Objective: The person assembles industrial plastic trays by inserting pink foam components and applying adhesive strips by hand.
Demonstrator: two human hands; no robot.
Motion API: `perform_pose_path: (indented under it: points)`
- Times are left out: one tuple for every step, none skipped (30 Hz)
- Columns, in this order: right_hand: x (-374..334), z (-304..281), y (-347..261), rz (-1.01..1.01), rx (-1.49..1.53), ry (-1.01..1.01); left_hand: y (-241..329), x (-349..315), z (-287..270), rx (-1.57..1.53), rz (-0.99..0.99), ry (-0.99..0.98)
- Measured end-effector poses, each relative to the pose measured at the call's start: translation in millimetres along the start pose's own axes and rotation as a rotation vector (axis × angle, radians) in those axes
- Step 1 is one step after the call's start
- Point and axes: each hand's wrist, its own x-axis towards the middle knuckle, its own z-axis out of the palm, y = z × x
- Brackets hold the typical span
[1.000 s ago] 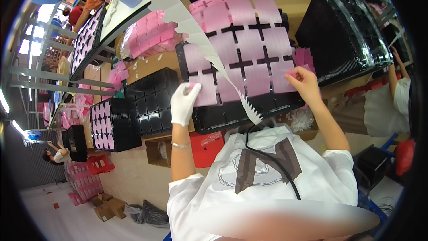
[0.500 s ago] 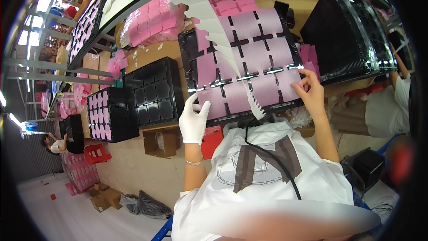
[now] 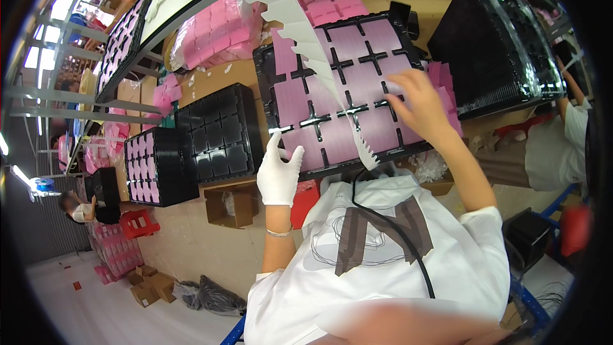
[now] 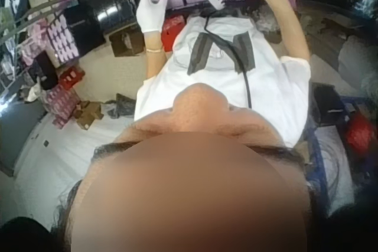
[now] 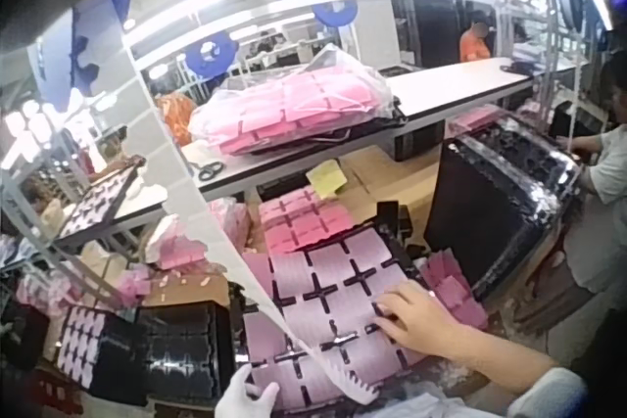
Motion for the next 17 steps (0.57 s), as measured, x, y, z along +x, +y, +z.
perform_pose_path:
  points:
    - [11, 14, 2, -0.081, 0.069, -0.098, 0, 0, 0, 0.000, 0.007, 0.000]
    - [26, 27, 1, -0.208, 0.103, -0.179, -1, 1, 2, 0.003, 0.008, -0.010]
    - [42, 41, -1, -0.338, 0.133, -0.263, -1, 2, 4, 0.003, 0.006, -0.019]
    - [54, 59, -2, -0.344, 0.135, -0.260, -1, 2, 3, 0.004, 0.006, -0.012]
    - [63, 77, -2, -0.392, 0.034, -0.275, 0, 1, 3, -0.013, 0.007, -0.008]
    - [71, 93, 0, -0.446, -0.063, -0.292, 0, 1, 3, -0.030, 0.000, 0.001]
    - [77, 103, 4, -0.455, -0.064, -0.288, 1, 0, 0, -0.032, -0.008, -0.010]
    - [83, 112, 7, -0.433, -0.100, -0.321, -1, -1, 0, -0.034, -0.008, -0.002]
    - [88, 120, 8, -0.412, -0.136, -0.353, -4, -2, 0, -0.039, 0.015, 0.009]
    - [91, 126, 11, -0.422, -0.137, -0.351, -7, -2, 0, -0.042, 0.039, 0.019]
    - [92, 131, 15, -0.418, -0.132, -0.333, -9, 0, -1, -0.111, 0.010, -0.010]
    - [94, 133, 16, -0.418, -0.124, -0.319, -13, 2, -2, -0.114, 0.002, -0.001]
    - [95, 135, 16, -0.416, -0.134, -0.308, -17, 6, -2, -0.130, 0.076, 0.097]
    - [98, 137, 16, -0.425, -0.133, -0.310, -19, 11, -3, -0.144, 0.151, 0.194]
    - [100, 138, 14, -0.419, -0.143, -0.316, -11, 21, -11, -0.092, 0.101, 0.163]
    - [102, 136, 11, -0.413, -0.153, -0.320, -3, 31, -16, 0.000, 0.194, 0.267]
    - [103, 137, 10, -0.417, -0.151, -0.323, 1, 45, -15, 0.054, 0.325, 0.295]
